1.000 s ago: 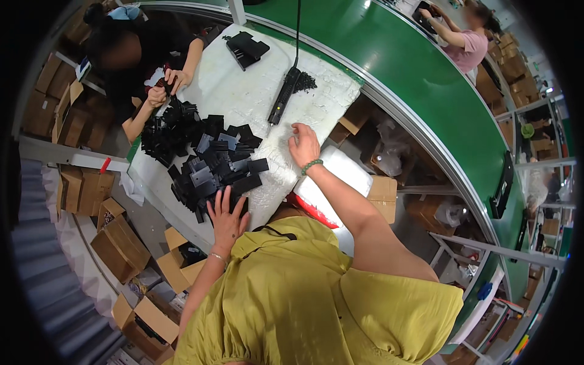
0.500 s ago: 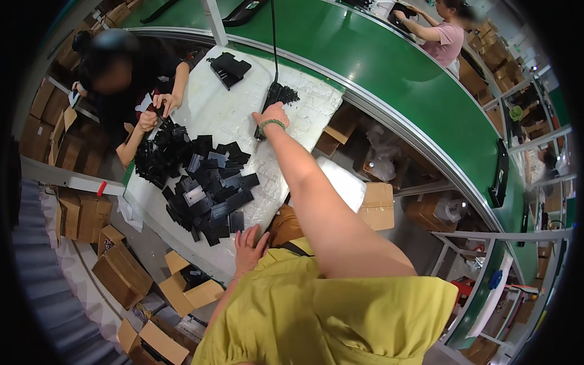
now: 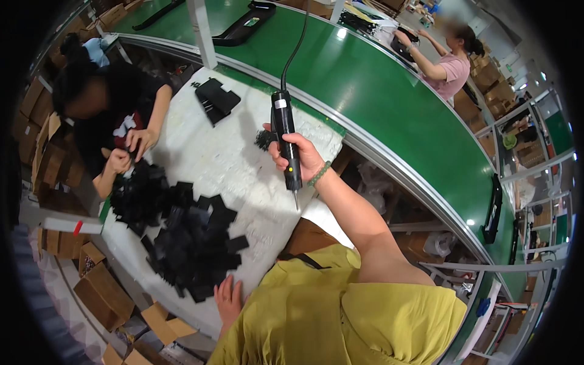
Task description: Assembling plastic components by using an electric screwdriver to secure plates to housings.
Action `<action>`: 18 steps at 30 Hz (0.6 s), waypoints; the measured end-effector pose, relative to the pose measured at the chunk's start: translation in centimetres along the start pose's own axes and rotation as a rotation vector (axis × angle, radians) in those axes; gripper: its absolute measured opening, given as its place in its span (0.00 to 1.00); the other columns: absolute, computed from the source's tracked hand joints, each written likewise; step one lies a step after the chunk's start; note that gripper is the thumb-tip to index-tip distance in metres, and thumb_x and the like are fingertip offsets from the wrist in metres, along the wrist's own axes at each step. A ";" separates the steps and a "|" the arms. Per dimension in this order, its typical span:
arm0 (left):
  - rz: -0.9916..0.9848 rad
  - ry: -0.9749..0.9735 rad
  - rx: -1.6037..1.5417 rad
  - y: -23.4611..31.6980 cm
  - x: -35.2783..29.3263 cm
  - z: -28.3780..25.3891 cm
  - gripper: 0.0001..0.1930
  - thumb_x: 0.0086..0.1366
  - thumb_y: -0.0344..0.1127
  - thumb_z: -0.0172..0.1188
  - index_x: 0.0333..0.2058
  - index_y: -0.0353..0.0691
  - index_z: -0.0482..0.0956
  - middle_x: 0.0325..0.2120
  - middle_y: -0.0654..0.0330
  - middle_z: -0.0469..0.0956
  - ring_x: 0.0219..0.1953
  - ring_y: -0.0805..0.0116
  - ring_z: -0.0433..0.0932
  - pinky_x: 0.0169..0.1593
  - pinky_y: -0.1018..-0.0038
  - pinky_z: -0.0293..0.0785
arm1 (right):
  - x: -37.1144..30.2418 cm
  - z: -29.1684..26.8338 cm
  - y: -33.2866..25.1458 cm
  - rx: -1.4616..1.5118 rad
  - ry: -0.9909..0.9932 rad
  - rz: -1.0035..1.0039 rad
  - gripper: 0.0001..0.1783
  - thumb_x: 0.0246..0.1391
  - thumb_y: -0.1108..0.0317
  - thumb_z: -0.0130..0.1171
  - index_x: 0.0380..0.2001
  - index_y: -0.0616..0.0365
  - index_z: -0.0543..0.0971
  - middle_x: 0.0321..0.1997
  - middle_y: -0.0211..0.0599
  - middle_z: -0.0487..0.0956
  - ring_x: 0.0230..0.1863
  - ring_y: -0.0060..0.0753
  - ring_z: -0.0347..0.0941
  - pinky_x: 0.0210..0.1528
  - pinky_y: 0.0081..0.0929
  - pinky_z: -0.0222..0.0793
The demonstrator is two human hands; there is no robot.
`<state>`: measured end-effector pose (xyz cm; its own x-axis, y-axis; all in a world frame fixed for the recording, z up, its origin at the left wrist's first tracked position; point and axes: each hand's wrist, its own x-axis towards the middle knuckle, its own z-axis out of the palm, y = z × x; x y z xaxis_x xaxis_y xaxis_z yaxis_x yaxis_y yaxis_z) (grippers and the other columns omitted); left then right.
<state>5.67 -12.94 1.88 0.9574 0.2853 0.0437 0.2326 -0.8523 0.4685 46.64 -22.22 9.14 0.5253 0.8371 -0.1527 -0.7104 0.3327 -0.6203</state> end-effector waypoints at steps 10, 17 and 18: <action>0.223 0.314 0.186 -7.6 -2.1 9.7 0.24 0.54 0.49 0.54 0.43 0.36 0.72 0.42 0.50 0.70 0.43 0.51 0.71 0.47 0.53 0.64 | 6.5 -5.8 -1.0 0.203 -0.518 0.241 0.27 0.51 0.69 0.51 0.57 0.46 0.62 0.29 0.40 0.75 0.19 0.24 0.68 0.22 0.21 0.66; -0.219 0.701 0.409 6.3 5.6 5.0 0.21 0.57 0.49 0.60 0.35 0.34 0.71 0.30 0.47 0.66 0.33 0.50 0.67 0.33 0.56 0.63 | 10.4 -2.5 -1.0 0.358 -0.594 0.188 0.31 0.44 0.73 0.55 0.54 0.45 0.62 0.27 0.35 0.70 0.21 0.25 0.68 0.22 0.25 0.66; -0.165 0.690 0.400 6.4 7.2 4.6 0.21 0.57 0.49 0.60 0.35 0.34 0.71 0.29 0.47 0.66 0.32 0.50 0.67 0.33 0.56 0.63 | 9.9 -2.6 -2.8 0.337 -0.551 0.153 0.29 0.44 0.73 0.55 0.52 0.45 0.63 0.25 0.34 0.70 0.21 0.25 0.68 0.22 0.24 0.66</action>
<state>14.82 -18.37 1.15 0.6151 0.5157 0.5965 0.5302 -0.8304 0.1713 55.00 -15.99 7.40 0.1541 0.9556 0.2510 -0.9128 0.2349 -0.3341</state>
